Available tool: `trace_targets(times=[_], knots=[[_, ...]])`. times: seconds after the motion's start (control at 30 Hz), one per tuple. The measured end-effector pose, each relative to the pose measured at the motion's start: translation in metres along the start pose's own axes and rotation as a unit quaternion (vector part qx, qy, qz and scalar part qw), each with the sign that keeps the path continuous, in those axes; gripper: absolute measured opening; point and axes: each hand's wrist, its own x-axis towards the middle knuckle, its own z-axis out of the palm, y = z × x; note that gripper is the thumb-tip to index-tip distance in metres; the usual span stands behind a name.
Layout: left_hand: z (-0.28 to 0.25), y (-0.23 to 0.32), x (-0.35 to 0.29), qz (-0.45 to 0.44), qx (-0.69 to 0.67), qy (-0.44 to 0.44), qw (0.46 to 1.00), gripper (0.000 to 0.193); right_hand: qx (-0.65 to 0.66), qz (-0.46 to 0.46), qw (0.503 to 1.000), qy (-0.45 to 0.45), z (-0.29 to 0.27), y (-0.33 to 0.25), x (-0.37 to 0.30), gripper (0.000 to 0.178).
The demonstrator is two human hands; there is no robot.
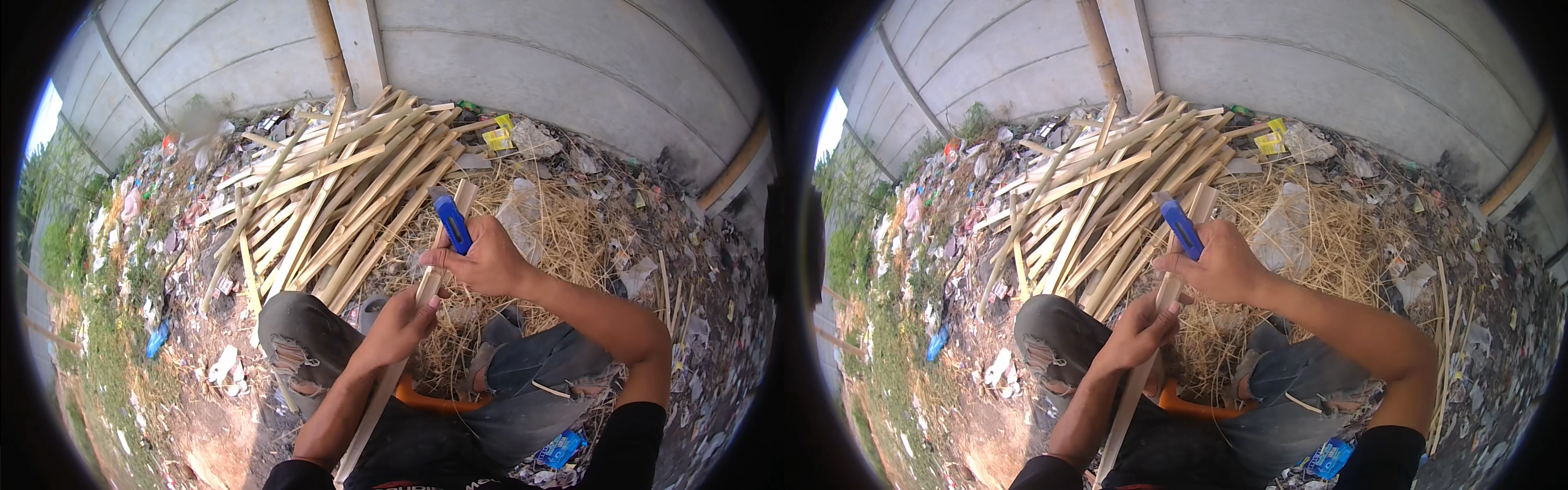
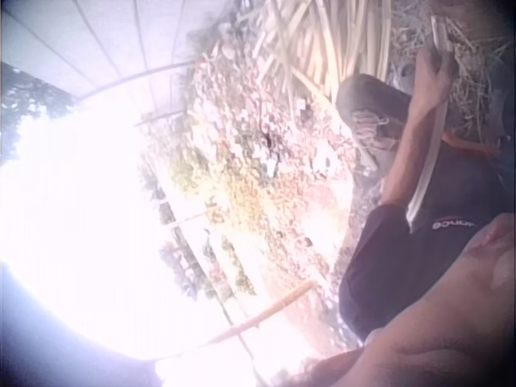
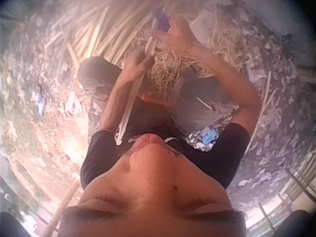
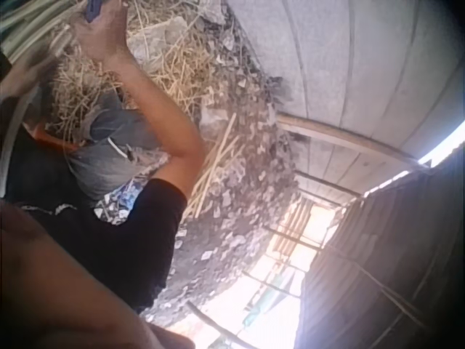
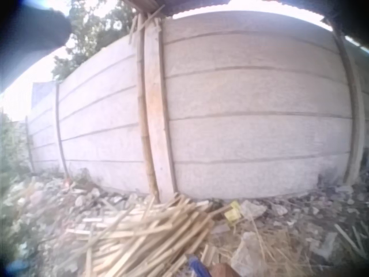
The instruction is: The person sits on the ground and uses a blue utility knife to shave thin strips from a long bamboo stick. They hold the stick with their left hand and scrape the surface with the knife in their right hand, creating a pile of bamboo shavings.
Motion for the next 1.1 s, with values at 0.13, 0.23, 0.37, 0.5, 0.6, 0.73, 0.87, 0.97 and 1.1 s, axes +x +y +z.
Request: trace_targets(times=[0.13,0.23,0.37,0.5,0.6,0.73,0.87,0.97,1.1], knots=[[-0.009,-0.009,-0.005,-0.029,-0.047,0.011,0.998,0.048,0.167,0.039,0.984,0.055,-0.031,-0.011,0.012,0.035],[-0.014,-0.001,-0.004,-0.069,-0.043,0.028,0.996,0.058,0.128,0.079,0.984,0.092,-0.044,-0.012,0.005,0.037],[-0.016,-0.001,-0.003,-0.050,-0.045,0.034,0.997,0.058,0.089,0.102,0.989,0.067,-0.038,0.001,-0.001,0.039],[-0.011,-0.011,0.000,-0.035,-0.049,0.057,0.997,0.052,0.061,0.130,0.990,-0.003,-0.016,0.012,-0.004,0.042],[-0.007,-0.009,0.003,-0.037,-0.082,0.037,0.995,0.047,0.154,0.162,0.974,-0.037,-0.005,0.013,-0.003,0.041],[-0.010,-0.011,0.000,-0.040,-0.090,0.003,0.995,0.046,0.227,0.162,0.960,-0.009,-0.016,0.022,0.008,0.037],[-0.006,-0.009,-0.010,-0.051,-0.123,-0.097,0.986,0.045,0.269,0.138,0.942,0.142,-0.048,0.022,0.021,0.040],[-0.003,-0.017,-0.013,-0.055,-0.158,-0.084,0.982,0.042,0.095,0.070,0.972,0.204,-0.066,0.027,0.015,0.055],[-0.002,-0.020,-0.011,-0.019,-0.087,-0.022,0.996,0.039,-0.123,0.043,0.982,0.141,-0.073,0.020,-0.001,0.053]])
